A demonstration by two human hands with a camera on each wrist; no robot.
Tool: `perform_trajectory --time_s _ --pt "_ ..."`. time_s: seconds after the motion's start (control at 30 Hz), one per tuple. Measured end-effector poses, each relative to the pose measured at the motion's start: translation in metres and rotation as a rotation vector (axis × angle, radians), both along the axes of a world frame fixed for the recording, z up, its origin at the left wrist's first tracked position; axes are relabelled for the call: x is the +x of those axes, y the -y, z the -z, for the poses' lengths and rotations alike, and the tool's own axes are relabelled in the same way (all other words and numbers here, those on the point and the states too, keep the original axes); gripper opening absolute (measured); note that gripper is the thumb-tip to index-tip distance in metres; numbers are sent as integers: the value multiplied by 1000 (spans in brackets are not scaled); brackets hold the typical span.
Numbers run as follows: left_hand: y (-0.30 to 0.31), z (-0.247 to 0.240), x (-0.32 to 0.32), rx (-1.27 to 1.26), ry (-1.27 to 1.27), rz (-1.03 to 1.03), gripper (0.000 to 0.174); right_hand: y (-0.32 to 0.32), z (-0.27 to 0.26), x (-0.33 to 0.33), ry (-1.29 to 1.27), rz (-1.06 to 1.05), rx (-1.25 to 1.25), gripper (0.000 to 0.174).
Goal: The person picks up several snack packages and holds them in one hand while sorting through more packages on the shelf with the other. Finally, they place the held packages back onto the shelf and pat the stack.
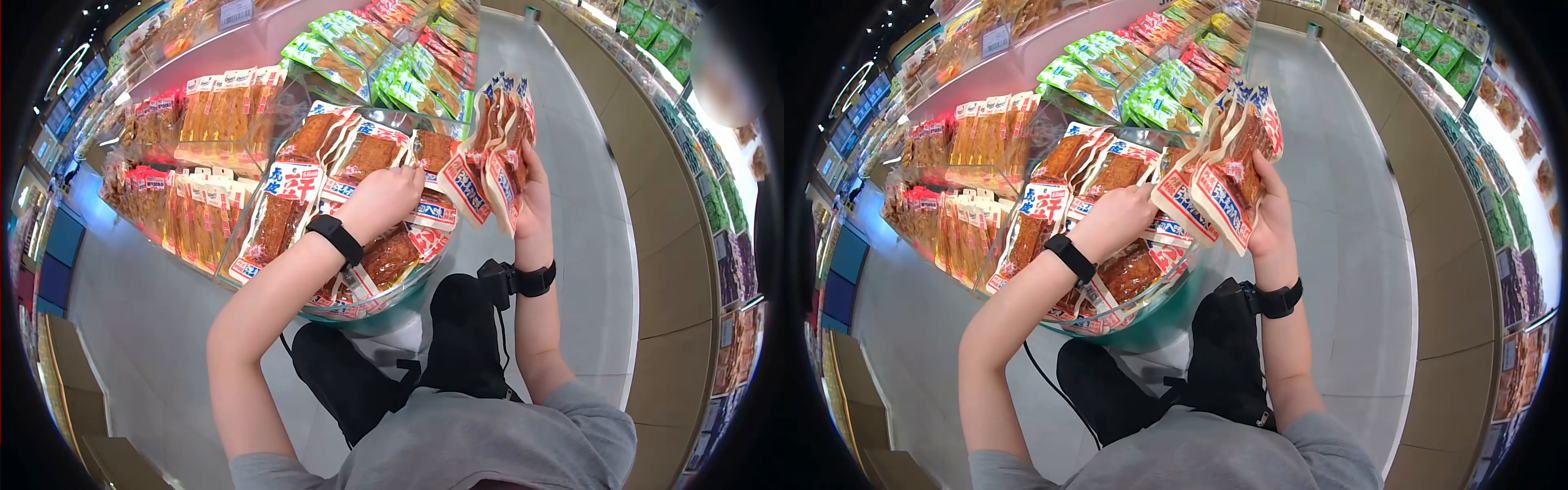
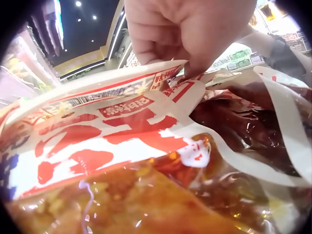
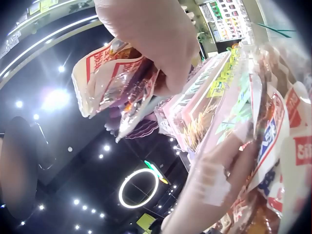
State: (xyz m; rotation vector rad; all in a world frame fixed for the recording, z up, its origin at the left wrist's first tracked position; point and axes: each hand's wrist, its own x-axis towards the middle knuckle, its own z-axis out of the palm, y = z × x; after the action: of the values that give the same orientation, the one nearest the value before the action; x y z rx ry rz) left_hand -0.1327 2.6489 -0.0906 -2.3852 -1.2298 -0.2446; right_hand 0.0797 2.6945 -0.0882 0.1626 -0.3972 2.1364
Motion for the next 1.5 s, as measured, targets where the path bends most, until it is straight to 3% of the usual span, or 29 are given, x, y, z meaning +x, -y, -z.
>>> perform_trajectory --time_s 0.17,0.23,0.4,0.5,0.57,0.63,0.83,0.97,1.1,1.13,1.23,1.43,1.5 --pt "5 -17 -2 -57 140 -96 20 1 2 5 90 50 -60 30" --pt "0 -14 -11 67 324 -71 18 0 2 9 56 3 -45 31" --pt "-2 -28 -25 87 778 -76 11 -4 5 10 89 36 -86 34" --pt "-10 -29 -38 137 978 -31 13 -3 6 5 60 -29 -118 35" --pt "-9 -31 -42 192 971 -8 12 -1 5 0 52 -137 -90 36" --pt "-4 -35 -40 102 1213 98 12 1 5 -7 1 -207 -87 37" --pt "9 -47 -33 245 988 259 15 11 8 -33 -120 -340 -84 39" --pt "16 -48 -28 251 838 438 13 12 12 -39 -138 -250 -85 37" --pt "18 -47 -28 104 821 405 12 7 14 -34 -189 -163 2 38" --pt "12 -46 -29 164 723 455 14 7 14 -33 -203 -164 36 39" --pt "11 -42 -26 32 795 504 15 12 9 -35 -191 -183 18 39" --pt "14 -48 -29 75 735 468 23 5 14 -38 -218 -164 27 41" --pt "14 -49 -31 39 944 391 29 7 12 -34 -254 -122 78 42"
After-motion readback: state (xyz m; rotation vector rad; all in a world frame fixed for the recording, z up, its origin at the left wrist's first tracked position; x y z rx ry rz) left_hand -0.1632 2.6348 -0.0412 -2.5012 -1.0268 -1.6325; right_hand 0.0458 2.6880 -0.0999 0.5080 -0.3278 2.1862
